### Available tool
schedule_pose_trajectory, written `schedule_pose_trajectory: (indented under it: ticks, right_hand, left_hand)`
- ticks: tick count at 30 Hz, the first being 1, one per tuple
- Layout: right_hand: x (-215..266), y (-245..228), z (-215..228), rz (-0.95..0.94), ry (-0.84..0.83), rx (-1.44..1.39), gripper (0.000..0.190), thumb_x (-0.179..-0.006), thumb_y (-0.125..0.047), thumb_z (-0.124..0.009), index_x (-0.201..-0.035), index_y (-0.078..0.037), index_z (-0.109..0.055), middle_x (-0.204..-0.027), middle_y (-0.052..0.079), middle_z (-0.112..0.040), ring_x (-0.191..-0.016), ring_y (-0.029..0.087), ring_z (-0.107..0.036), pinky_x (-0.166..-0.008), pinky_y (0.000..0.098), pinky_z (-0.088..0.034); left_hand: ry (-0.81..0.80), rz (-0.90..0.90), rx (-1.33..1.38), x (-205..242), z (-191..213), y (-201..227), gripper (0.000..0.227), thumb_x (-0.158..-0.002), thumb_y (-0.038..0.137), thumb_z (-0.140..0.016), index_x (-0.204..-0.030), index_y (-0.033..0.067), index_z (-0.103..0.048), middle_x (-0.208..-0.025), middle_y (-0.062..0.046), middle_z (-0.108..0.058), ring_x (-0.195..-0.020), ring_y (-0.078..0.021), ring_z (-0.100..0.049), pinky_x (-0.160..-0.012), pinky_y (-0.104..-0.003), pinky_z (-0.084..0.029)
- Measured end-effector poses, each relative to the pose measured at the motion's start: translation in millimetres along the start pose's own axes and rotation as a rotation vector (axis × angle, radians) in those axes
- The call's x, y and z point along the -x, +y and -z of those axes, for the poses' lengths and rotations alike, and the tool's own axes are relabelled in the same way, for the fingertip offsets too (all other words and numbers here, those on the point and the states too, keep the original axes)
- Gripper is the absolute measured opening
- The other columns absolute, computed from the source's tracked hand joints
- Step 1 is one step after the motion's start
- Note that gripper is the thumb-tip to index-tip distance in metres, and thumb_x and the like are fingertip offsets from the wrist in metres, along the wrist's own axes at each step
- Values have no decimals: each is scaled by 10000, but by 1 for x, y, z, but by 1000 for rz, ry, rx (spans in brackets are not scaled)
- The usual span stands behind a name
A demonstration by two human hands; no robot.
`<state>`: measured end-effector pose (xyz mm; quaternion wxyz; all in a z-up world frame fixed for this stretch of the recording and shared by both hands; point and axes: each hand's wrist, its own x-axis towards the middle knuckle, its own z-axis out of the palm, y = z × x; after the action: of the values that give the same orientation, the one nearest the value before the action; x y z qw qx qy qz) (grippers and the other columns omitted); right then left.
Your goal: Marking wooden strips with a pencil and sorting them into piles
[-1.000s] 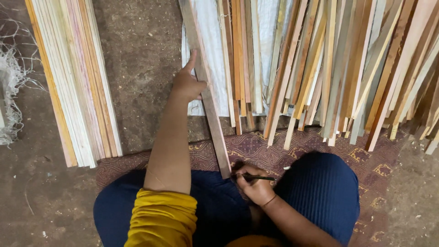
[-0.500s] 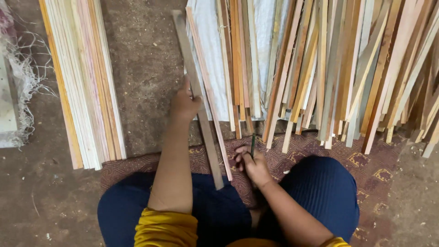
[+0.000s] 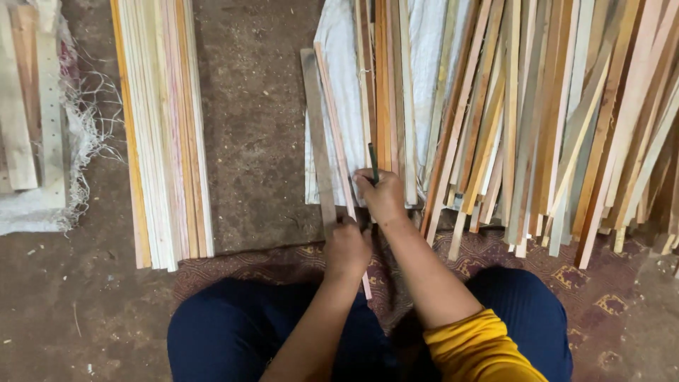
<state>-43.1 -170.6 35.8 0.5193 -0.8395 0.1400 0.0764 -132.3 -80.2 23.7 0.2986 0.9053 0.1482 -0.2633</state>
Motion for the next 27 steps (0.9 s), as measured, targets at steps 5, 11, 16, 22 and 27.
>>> schedule_pose_trajectory:
  ticks: [5,11,16,22,27]
  right_hand:
    - [-12,-7,-16,14,-47,161,259,-868,-174,-799,-1080,-24,-789,-855,168,-775,-812,296,-749,-675,386,-613]
    - [-27,11,-36,115,-1,404,272,-835,-288,-790,-972,-54,-803,-796,157,-758,-840,360,-757,-694,432,-623]
    - [-24,-6,-37,190,44,451,249,-787,-266,-743,-838,-23,-764,-703,183,-705,-790,401,-737,-650,481,-587]
    - [-24,-91,-69,209,104,390,196,-747,-242,-746,-795,-54,-772,-660,136,-715,-741,371,-740,-615,457,-573]
    - [-50,-164,-171,228,29,237,239,-658,-242,-779,-646,-8,-732,-589,217,-660,-698,436,-719,-415,413,-469]
  left_hand:
    - [-44,-57,40,-7,0,-11,291,-907,213,-675,-1058,-35,-684,-907,-241,-746,-893,-438,-759,-707,-535,-628]
    - [-37,-45,22,-19,-18,-16,301,-909,190,-618,-1118,-21,-668,-941,-226,-740,-923,-433,-756,-741,-544,-624]
    - [-29,-40,-2,-4,16,-6,264,-877,180,-602,-995,-3,-751,-848,-178,-759,-894,-399,-764,-743,-521,-630]
    - [103,-53,45,31,108,-17,304,-894,242,-614,-1059,6,-710,-864,-231,-756,-864,-431,-764,-755,-566,-627]
    - [328,77,53,46,188,-87,402,-881,167,-591,-1211,-43,-684,-969,-317,-742,-886,-486,-747,-730,-643,-611]
